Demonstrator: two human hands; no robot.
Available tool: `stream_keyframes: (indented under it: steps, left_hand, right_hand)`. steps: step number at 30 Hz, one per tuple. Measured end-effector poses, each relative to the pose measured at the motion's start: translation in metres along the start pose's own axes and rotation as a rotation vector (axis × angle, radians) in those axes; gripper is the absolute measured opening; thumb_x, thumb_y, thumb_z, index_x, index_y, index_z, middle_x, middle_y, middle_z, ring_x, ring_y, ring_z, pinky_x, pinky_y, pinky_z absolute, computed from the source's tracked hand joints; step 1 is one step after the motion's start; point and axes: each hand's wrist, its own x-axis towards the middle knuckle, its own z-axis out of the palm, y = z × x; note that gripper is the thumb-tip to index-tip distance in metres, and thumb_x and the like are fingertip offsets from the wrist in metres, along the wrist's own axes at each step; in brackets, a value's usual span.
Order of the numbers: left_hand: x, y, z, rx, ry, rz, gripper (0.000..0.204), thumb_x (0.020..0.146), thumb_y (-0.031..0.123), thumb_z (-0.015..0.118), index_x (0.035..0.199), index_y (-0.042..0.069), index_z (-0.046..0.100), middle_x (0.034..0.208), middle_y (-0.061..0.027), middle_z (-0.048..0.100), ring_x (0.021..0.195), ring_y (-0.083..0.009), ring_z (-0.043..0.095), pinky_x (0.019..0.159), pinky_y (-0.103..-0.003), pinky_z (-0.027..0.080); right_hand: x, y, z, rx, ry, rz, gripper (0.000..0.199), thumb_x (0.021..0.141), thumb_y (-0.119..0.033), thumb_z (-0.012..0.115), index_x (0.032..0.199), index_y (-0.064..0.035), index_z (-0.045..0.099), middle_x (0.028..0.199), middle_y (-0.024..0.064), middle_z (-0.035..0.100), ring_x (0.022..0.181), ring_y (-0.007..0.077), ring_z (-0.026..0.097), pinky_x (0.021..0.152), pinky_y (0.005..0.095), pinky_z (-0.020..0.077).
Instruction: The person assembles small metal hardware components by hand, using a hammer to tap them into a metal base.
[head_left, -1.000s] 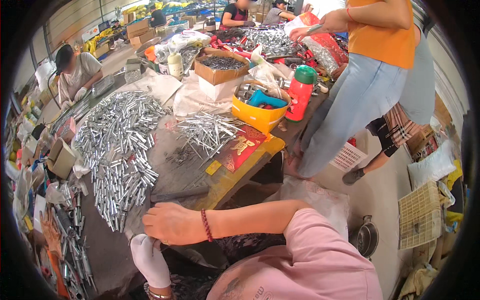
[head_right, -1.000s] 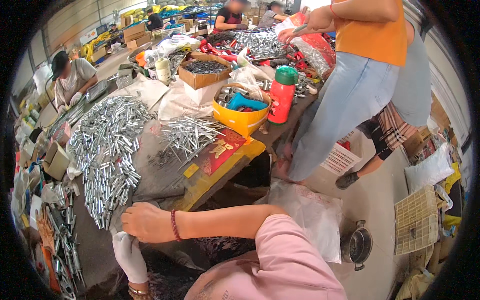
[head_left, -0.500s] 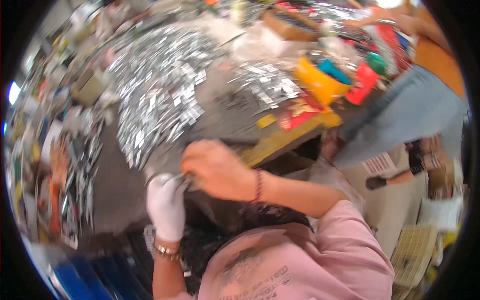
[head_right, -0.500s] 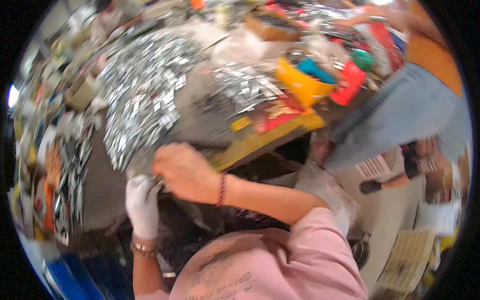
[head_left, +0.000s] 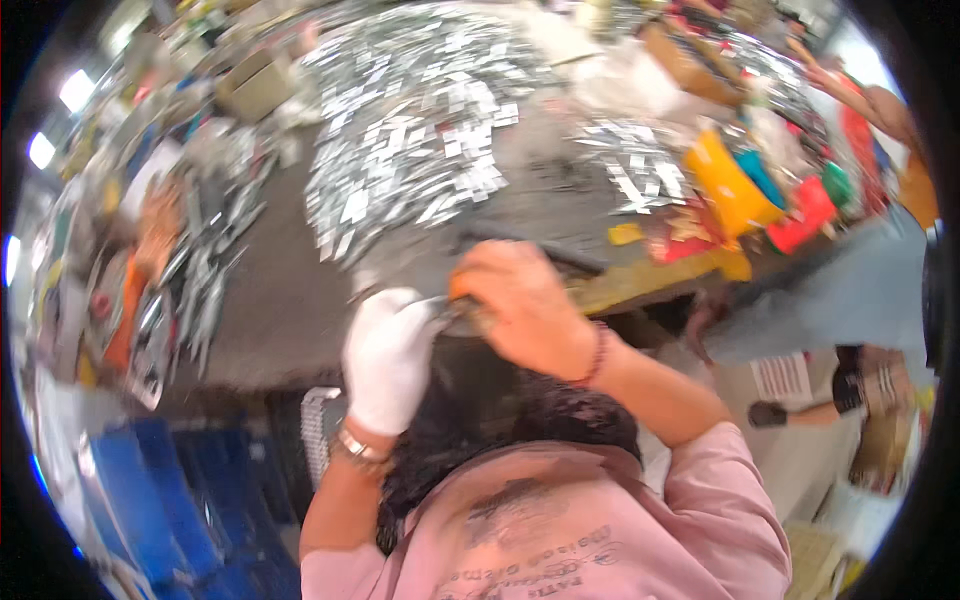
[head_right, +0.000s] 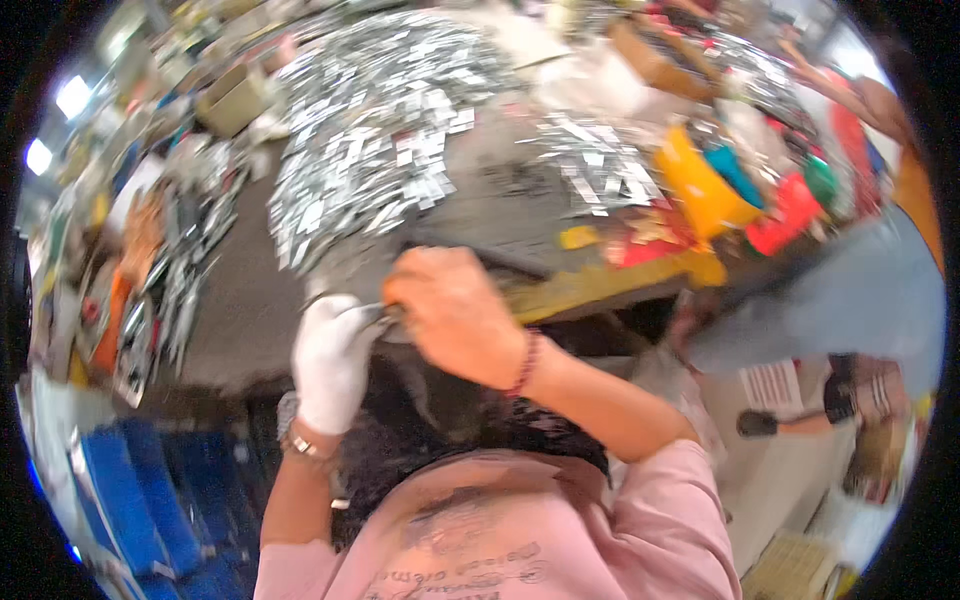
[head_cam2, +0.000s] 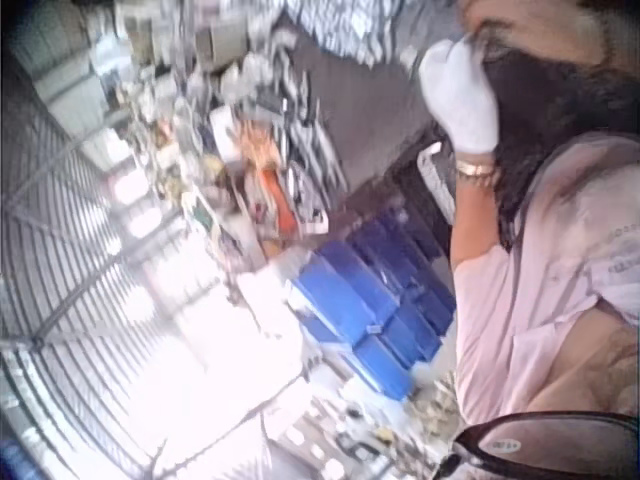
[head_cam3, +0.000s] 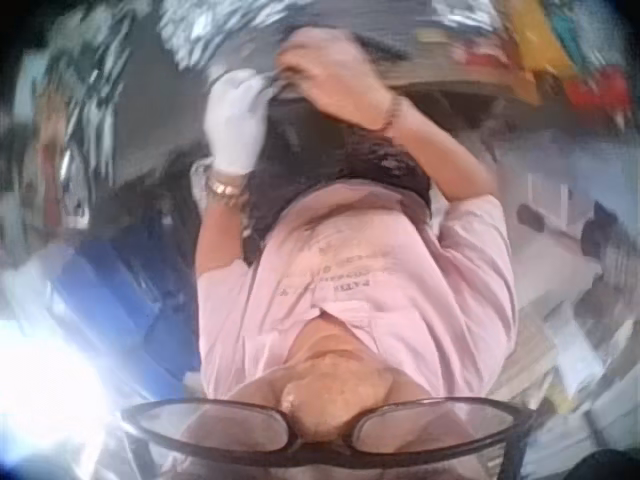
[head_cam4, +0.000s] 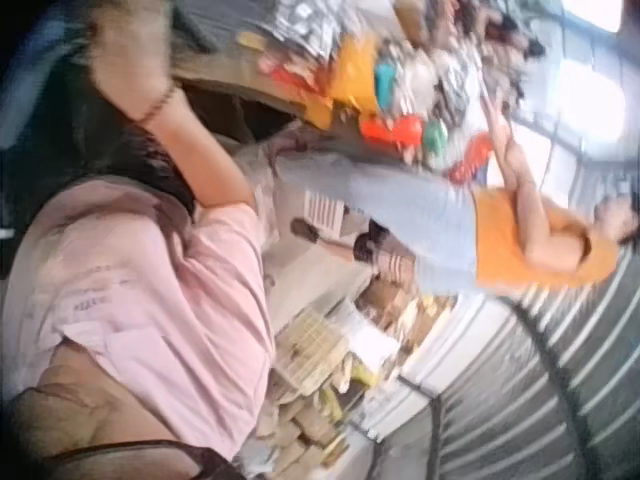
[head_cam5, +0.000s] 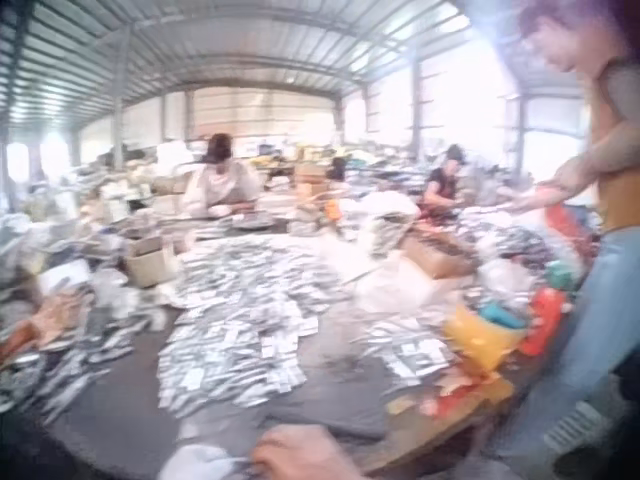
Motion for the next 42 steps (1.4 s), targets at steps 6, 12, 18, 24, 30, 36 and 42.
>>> stream_keyframes:
  steps: [6, 12, 18, 24, 30, 36, 42]
  left_hand:
    - [-0.01, -0.004, -0.006, -0.028, -0.017, -0.055, 0.013, 0.088, -0.008, 0.074, 0.099, -0.004, 0.067, 0.101, -0.0145, 0.064, 0.101, -0.0345, 0.064, 0.093, -0.042, 0.053]
    - [-0.009, -0.003, 0.005, 0.013, -0.012, -0.042, 0.017, 0.086, -0.005, 0.076, 0.102, -0.001, 0.071, 0.101, -0.013, 0.066, 0.102, -0.0347, 0.064, 0.092, -0.043, 0.052]
    - [-0.009, -0.001, 0.002, -0.001, -0.044, -0.065, 0.017, 0.089, -0.004, 0.076, 0.105, 0.0, 0.07, 0.104, -0.0139, 0.066, 0.103, -0.0358, 0.064, 0.094, -0.045, 0.052]
    - [-0.011, -0.004, 0.003, 0.007, -0.029, -0.063, 0.019, 0.089, -0.005, 0.077, 0.106, 0.0, 0.072, 0.105, -0.0139, 0.065, 0.104, -0.0344, 0.064, 0.094, -0.045, 0.052]
    - [-0.011, -0.003, 0.002, -0.027, -0.025, -0.052, 0.023, 0.089, -0.001, 0.081, 0.111, 0.002, 0.076, 0.106, -0.0127, 0.065, 0.104, -0.0323, 0.063, 0.094, -0.043, 0.052]
    - [-0.009, 0.004, 0.004, -0.055, -0.018, -0.063, 0.025, 0.088, -0.002, 0.082, 0.112, 0.003, 0.077, 0.105, -0.0116, 0.065, 0.104, -0.0308, 0.064, 0.093, -0.042, 0.052]
    - [-0.01, 0.001, 0.001, -0.037, -0.004, -0.063, 0.025, 0.087, -0.003, 0.082, 0.111, 0.002, 0.077, 0.104, -0.0108, 0.064, 0.103, -0.0297, 0.064, 0.093, -0.042, 0.053]
  right_hand:
    - [0.006, -0.014, 0.006, -0.247, -0.028, -0.185, 0.016, 0.087, -0.017, 0.068, 0.098, -0.0048, 0.071, 0.099, 0.0064, 0.057, 0.1, 0.0257, 0.059, 0.094, 0.0409, 0.0481]
    - [-0.004, -0.018, 0.008, -0.393, 0.024, -0.211, 0.016, 0.086, -0.019, 0.067, 0.093, -0.0056, 0.071, 0.096, 0.0042, 0.054, 0.096, 0.0217, 0.057, 0.091, 0.0357, 0.0476]
    - [-0.011, -0.016, 0.015, -0.396, 0.091, -0.2, 0.016, 0.084, -0.019, 0.068, 0.095, -0.0066, 0.069, 0.097, 0.0037, 0.055, 0.095, 0.0215, 0.058, 0.09, 0.0353, 0.048]
    - [-0.012, -0.007, 0.009, -0.337, 0.097, -0.127, 0.016, 0.087, -0.02, 0.068, 0.1, -0.0105, 0.071, 0.1, 0.0035, 0.059, 0.098, 0.0233, 0.06, 0.091, 0.0378, 0.0478]
    - [-0.012, 0.012, -0.022, -0.427, -0.007, 0.076, 0.021, 0.087, -0.016, 0.07, 0.107, -0.01, 0.072, 0.105, 0.0061, 0.064, 0.104, 0.0266, 0.063, 0.092, 0.04, 0.0474]
    - [-0.008, 0.034, -0.038, -0.516, -0.1, 0.188, 0.029, 0.085, -0.015, 0.071, 0.115, -0.0107, 0.071, 0.107, 0.0056, 0.064, 0.106, 0.0268, 0.065, 0.091, 0.0419, 0.049]
    - [-0.007, 0.036, -0.031, -0.306, 0.018, 0.181, 0.024, 0.085, -0.012, 0.075, 0.108, -0.0072, 0.071, 0.106, 0.0119, 0.068, 0.103, 0.0339, 0.067, 0.091, 0.0456, 0.055]
